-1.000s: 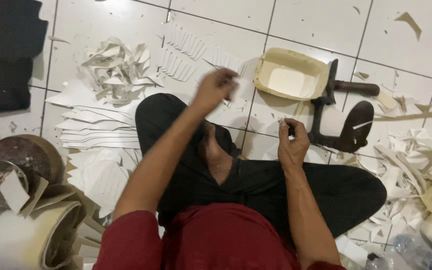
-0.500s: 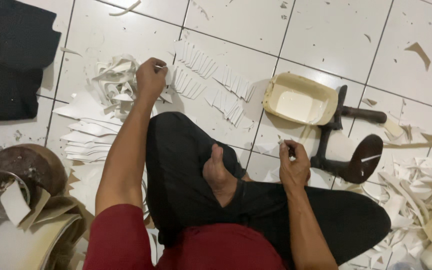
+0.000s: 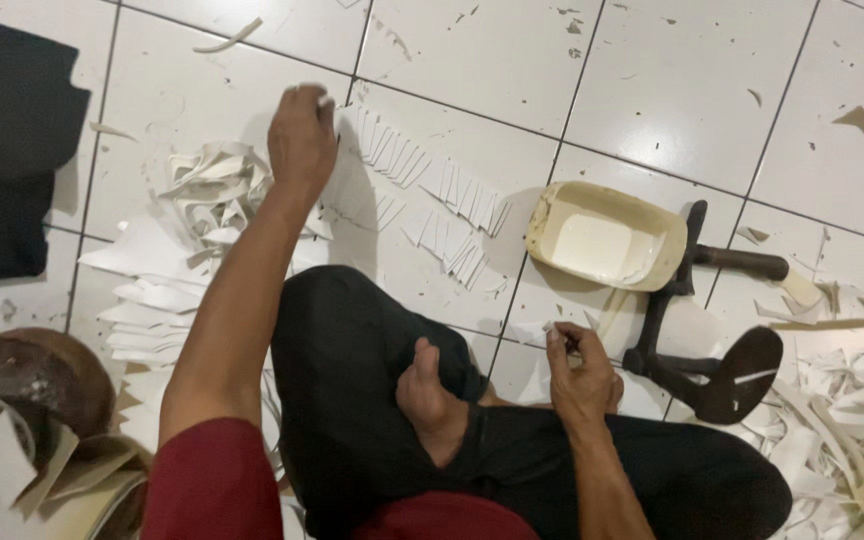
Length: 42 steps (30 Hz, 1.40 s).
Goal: The person sits on the floor and repeatedly picks up small white paper pieces, dips them into a container of white liquid, and presses them together. The person then places the joined pieces onto the floor.
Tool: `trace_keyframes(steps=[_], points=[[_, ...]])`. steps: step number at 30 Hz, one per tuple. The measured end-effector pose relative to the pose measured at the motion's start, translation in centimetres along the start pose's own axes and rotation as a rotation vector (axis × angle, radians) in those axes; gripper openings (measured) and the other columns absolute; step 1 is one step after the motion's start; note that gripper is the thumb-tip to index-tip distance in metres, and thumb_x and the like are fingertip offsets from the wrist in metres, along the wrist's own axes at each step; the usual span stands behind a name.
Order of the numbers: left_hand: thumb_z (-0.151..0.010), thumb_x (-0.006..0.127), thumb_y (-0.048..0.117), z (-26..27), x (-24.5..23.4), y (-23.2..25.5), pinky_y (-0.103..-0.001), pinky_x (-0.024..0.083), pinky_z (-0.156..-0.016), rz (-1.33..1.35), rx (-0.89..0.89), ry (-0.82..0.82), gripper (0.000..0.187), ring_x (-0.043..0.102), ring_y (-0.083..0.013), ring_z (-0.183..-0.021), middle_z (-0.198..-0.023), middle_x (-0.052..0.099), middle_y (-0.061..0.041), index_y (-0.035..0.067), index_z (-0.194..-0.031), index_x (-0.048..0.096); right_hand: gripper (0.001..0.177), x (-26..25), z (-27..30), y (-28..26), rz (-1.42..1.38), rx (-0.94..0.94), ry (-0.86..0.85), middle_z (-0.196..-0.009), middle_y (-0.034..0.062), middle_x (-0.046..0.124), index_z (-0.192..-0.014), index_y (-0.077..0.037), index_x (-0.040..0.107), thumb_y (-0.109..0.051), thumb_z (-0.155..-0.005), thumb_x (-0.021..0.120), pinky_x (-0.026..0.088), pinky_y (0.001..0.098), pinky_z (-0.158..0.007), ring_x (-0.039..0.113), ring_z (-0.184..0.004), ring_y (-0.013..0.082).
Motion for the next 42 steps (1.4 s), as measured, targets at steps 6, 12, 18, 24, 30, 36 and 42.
trace_keyframes(steps=[6, 12, 18, 24, 30, 36, 42], points=[[-0.09, 0.046, -0.004, -8.0, 4.2, 1.1, -0.05, 0.047, -0.066, -0.195, 0.113, -0.082, 0.035, 0.048, -0.0399, -0.096, -0.116, 0.053, -0.019, 0.003, -0.124, 0.045, 0.02, 0.8, -1.0, 0.7, 0.067, 0.019, -0.029, -0.09, 0.0054, 0.065, -0.098, -0.006, 0.065, -0.022, -0.087, 0.06, 0.048, 0.0274, -0.075, 0.061, -0.083, 0.0146], [-0.069, 0.035, -0.015, -12.2, 8.6, 0.4, -0.033, 0.023, -0.049, -0.39, 0.293, 0.062, 0.029, 0.025, -0.0138, -0.057, -0.063, 0.027, 0.002, 0.014, -0.069, 0.028, 0.015, 1.6, -2.1, 0.1, 0.096, 0.015, -0.032, -0.088, 0.0001, 0.065, -0.094, -0.009, 0.066, -0.021, -0.087, 0.06, 0.047, 0.0204, -0.073, 0.061, -0.077, 0.0094], [-0.09, 0.048, -0.002, -13.2, 15.5, -10.6, -0.019, 0.025, -0.049, -0.247, -0.536, -0.325, 0.042, 0.025, -0.0038, -0.054, -0.061, 0.022, 0.01, 0.021, -0.069, 0.02, 0.013, 2.4, -2.4, 0.4, -0.008, 0.026, -0.084, -0.086, 0.0052, 0.062, -0.093, -0.005, 0.065, -0.015, -0.086, 0.061, 0.046, 0.026, -0.074, 0.057, -0.08, 0.0142], [-0.08, 0.04, -0.013, -11.5, 9.3, -3.7, -0.034, 0.031, -0.052, 0.072, -0.377, -0.138, 0.029, 0.036, -0.0141, -0.061, -0.065, 0.031, 0.001, 0.013, -0.073, 0.03, 0.018, 2.1, -2.1, 0.5, -0.002, 0.049, -0.083, -0.089, 0.0059, 0.063, -0.097, -0.005, 0.065, -0.018, -0.086, 0.06, 0.047, 0.0272, -0.077, 0.058, -0.083, 0.015], [-0.084, 0.061, 0.006, -9.8, 6.7, -1.0, -0.033, 0.049, -0.06, 0.244, -0.178, 0.015, 0.005, 0.06, -0.019, -0.069, -0.075, 0.064, -0.007, 0.004, -0.08, 0.06, 0.014, 1.6, -1.9, 0.0, -0.017, 0.027, -0.076, -0.085, 0.0054, 0.062, -0.095, -0.006, 0.065, -0.016, -0.086, 0.06, 0.046, 0.0274, -0.073, 0.057, -0.078, 0.0151], [-0.087, 0.057, 0.02, -1.0, 1.6, 7.1, -0.03, 0.049, -0.062, 0.493, -0.306, -0.213, 0.013, 0.059, -0.0118, -0.059, -0.062, 0.062, -0.001, 0.01, -0.079, 0.056, 0.021, 0.9, -1.1, -1.2, -0.045, -0.051, -0.078, -0.087, 0.0053, 0.061, -0.098, -0.006, 0.064, -0.024, -0.089, 0.057, 0.045, 0.0299, -0.073, 0.057, -0.082, 0.0156], [-0.08, 0.068, 0.01, 10.9, 3.3, 14.0, -0.027, 0.053, -0.056, 0.94, -0.268, -0.449, 0.037, 0.06, -0.0184, -0.061, -0.072, 0.057, -0.012, -0.006, -0.108, 0.05, 0.014, -0.4, 0.1, -0.3, -0.074, -0.172, 0.054, -0.077, 0.0145, 0.063, -0.094, -0.003, 0.066, -0.015, -0.088, 0.066, 0.049, 0.0366, -0.066, 0.062, -0.071, 0.0246]])
Point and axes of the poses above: each hand's wrist, its own z-axis away from the middle knuckle, its own x-axis out of the palm, y = z × x, the point moved 9 cm from there along -z, towards the middle knuckle
